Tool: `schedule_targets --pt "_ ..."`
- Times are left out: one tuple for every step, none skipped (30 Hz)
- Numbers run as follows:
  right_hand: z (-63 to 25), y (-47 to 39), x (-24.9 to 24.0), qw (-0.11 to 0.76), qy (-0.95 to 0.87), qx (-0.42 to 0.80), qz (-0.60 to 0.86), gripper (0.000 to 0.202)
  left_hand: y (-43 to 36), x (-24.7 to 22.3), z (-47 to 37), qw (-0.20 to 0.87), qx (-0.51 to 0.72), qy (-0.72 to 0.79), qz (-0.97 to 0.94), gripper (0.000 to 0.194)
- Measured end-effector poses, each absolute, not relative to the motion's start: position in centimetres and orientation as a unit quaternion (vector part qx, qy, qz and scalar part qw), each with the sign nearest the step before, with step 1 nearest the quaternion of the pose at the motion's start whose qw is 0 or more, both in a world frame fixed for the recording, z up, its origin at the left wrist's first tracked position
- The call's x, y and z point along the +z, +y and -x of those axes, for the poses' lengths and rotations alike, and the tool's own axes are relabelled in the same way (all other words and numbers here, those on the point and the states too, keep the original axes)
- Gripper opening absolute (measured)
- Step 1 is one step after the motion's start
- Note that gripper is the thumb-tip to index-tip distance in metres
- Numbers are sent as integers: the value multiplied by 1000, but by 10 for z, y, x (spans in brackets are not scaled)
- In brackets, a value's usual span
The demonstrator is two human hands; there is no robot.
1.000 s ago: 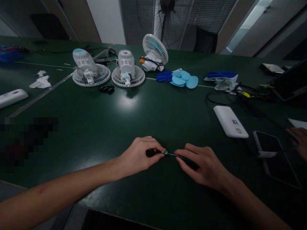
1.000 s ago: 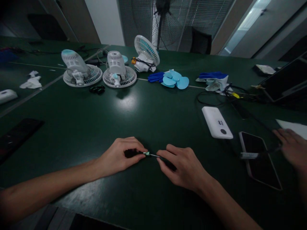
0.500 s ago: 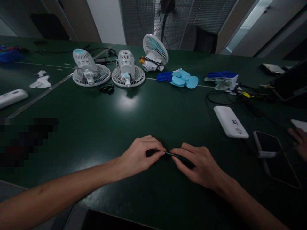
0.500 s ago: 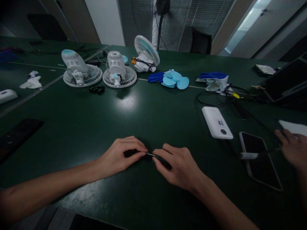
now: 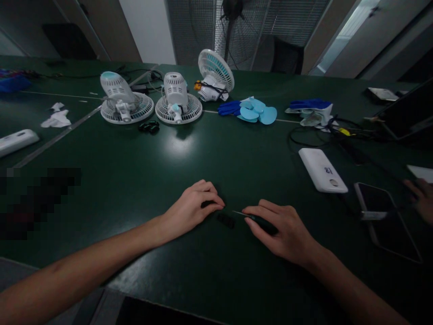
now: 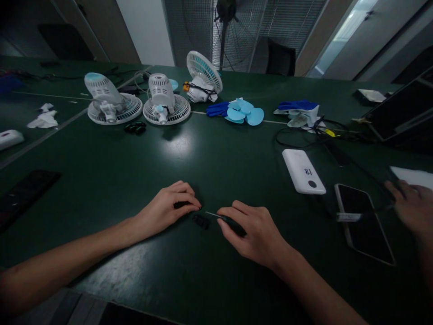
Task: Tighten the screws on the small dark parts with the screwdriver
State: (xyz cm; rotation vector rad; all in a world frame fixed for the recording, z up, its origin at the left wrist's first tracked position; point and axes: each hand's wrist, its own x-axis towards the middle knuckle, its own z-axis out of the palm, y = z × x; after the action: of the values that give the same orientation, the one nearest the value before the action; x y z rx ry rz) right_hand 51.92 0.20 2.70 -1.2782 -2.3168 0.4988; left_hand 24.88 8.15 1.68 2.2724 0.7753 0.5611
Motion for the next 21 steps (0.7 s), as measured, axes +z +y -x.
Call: schedule_targets --pt "-520 2 27 224 -838 183 463 21 82 16 -249 318 211 295 -876 16" --pt "-520 2 27 224 -838 185 463 21 82 16 -249 307 211 294 -880 18" --pt "-520 2 27 224 -837 186 463 21 81 17 -249 299 215 295 -882 20" --pt "-521 1 27 225 -836 187 465 21 80 20 -248 291 222 296 -882 22" --pt "-521 1 27 227 -835 186 466 21 77 23 -247 282 231 295 -883 24" --pt "-522 1 27 229 -834 186 466 21 74 27 -246 271 237 287 -888 27" --pt "-524 1 27 233 -833 186 467 21 70 30 -245 253 237 271 -898 29" --pt "-525 2 27 238 -831 185 468 21 65 33 -243 230 231 247 -913 31" --pt "-526 2 26 245 -828 185 470 20 60 35 -240 203 216 218 -930 33" --pt "-528 2 26 252 -824 186 472 20 55 36 -237 174 195 190 -946 36" --pt "-529 2 26 259 -821 187 473 20 51 35 -234 148 175 170 -958 39" --pt "-530 2 26 264 -818 189 474 19 47 33 -231 125 160 160 -966 41" --pt "-530 2 26 268 -816 191 475 19 45 30 -229 108 148 158 -970 43" --pt "-531 2 26 269 -815 192 475 19 44 27 -227 96 138 160 -973 44" --pt "-531 2 26 268 -815 193 476 19 43 24 -225 87 130 164 -974 45" --pt "-531 2 26 265 -815 194 476 19 44 22 -223 80 124 166 -975 46" --pt "-530 2 26 264 -816 193 477 18 46 20 -221 74 119 166 -976 46" --pt "-530 2 27 263 -816 193 478 18 49 19 -218 68 115 168 -977 47" --pt "-530 1 27 264 -815 193 478 18 54 18 -214 64 114 174 -976 47" --pt "-530 1 27 266 -815 194 477 18 60 18 -208 59 115 189 -973 46" --pt "-530 0 27 268 -814 195 477 19 68 19 -200 53 117 212 -969 45"
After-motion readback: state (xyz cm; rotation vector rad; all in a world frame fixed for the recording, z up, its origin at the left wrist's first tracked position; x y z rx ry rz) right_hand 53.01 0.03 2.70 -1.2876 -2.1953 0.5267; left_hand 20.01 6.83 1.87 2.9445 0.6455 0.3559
